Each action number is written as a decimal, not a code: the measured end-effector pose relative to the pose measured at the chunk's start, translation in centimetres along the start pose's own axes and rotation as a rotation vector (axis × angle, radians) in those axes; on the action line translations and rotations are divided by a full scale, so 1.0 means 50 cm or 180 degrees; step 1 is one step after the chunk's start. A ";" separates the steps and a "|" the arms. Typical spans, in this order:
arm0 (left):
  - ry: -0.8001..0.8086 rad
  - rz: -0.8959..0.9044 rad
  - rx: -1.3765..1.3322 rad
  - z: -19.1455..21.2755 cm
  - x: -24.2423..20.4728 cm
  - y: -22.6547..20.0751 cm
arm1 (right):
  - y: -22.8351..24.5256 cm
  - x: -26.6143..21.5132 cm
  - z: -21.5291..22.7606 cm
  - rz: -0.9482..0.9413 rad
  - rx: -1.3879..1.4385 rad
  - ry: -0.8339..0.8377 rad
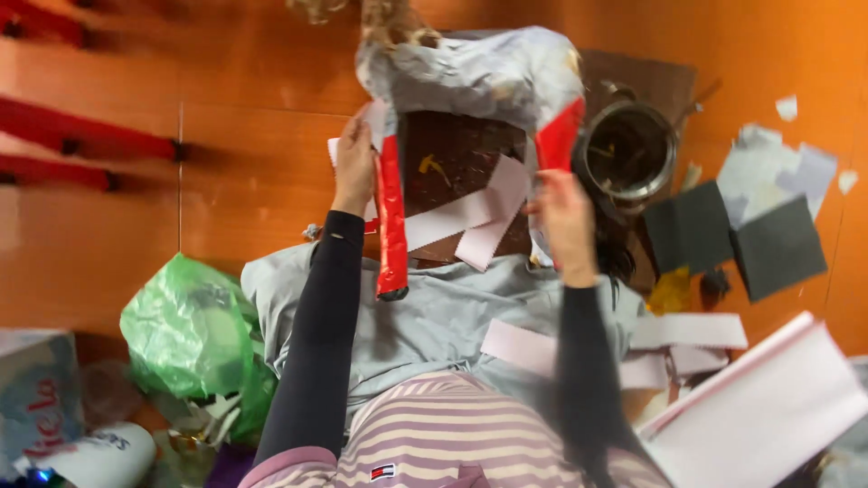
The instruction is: Decorating and assembling paper-mache giraffe figures using colored paper and glue.
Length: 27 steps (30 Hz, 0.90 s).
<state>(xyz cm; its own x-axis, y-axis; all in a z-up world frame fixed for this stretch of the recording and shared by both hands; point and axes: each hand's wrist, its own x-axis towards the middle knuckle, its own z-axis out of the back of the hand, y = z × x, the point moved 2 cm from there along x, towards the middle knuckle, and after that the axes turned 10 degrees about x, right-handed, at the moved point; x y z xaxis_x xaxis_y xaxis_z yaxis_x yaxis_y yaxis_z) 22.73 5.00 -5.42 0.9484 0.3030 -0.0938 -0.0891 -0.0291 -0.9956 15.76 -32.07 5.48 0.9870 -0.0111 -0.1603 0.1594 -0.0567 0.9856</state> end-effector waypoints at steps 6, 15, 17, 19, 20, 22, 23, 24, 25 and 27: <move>0.0198 0.0359 -0.1565 0.012 0.013 0.036 | -0.081 0.039 -0.250 0.1065 -0.0831 0.0860; 0.0513 0.0807 -0.2381 0.011 -0.008 -0.053 | -0.088 0.018 -0.297 0.1247 -0.1443 0.0859; 0.0521 0.0790 -0.2342 0.012 -0.017 -0.052 | -0.096 0.044 -0.294 0.1245 -0.1497 0.0804; 0.0509 0.0774 -0.2320 0.014 -0.015 -0.026 | -0.095 0.060 -0.276 0.1280 -0.1519 0.0635; 0.0506 0.0752 -0.2295 0.016 -0.012 -0.015 | -0.094 0.070 -0.269 0.1322 -0.1538 0.0458; 0.0599 0.0575 -0.2219 0.011 0.003 -0.015 | -0.015 0.051 -0.214 0.1269 -0.1552 0.0199; 0.0703 0.0438 -0.2156 0.004 0.001 -0.010 | 0.021 0.034 -0.179 0.1180 -0.1590 -0.0075; 0.0701 0.0464 -0.2153 0.003 -0.012 -0.036 | 0.043 0.023 -0.126 0.1154 -0.1593 -0.0077; 0.0686 0.0366 -0.1769 0.002 -0.022 -0.064 | 0.066 0.014 -0.069 0.1012 -0.1806 -0.0520; 0.0681 0.0282 -0.1373 -0.002 -0.036 -0.104 | 0.065 0.005 0.069 0.0848 -0.2009 -0.0973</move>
<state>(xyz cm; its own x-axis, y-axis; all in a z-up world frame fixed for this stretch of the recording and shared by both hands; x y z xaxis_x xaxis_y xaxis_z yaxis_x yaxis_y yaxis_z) 21.54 4.51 -0.06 0.9882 0.0802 -0.1308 -0.0809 -0.4516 -0.8885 16.45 -35.69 8.48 0.9589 -0.2264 0.1709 -0.0123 0.5690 0.8223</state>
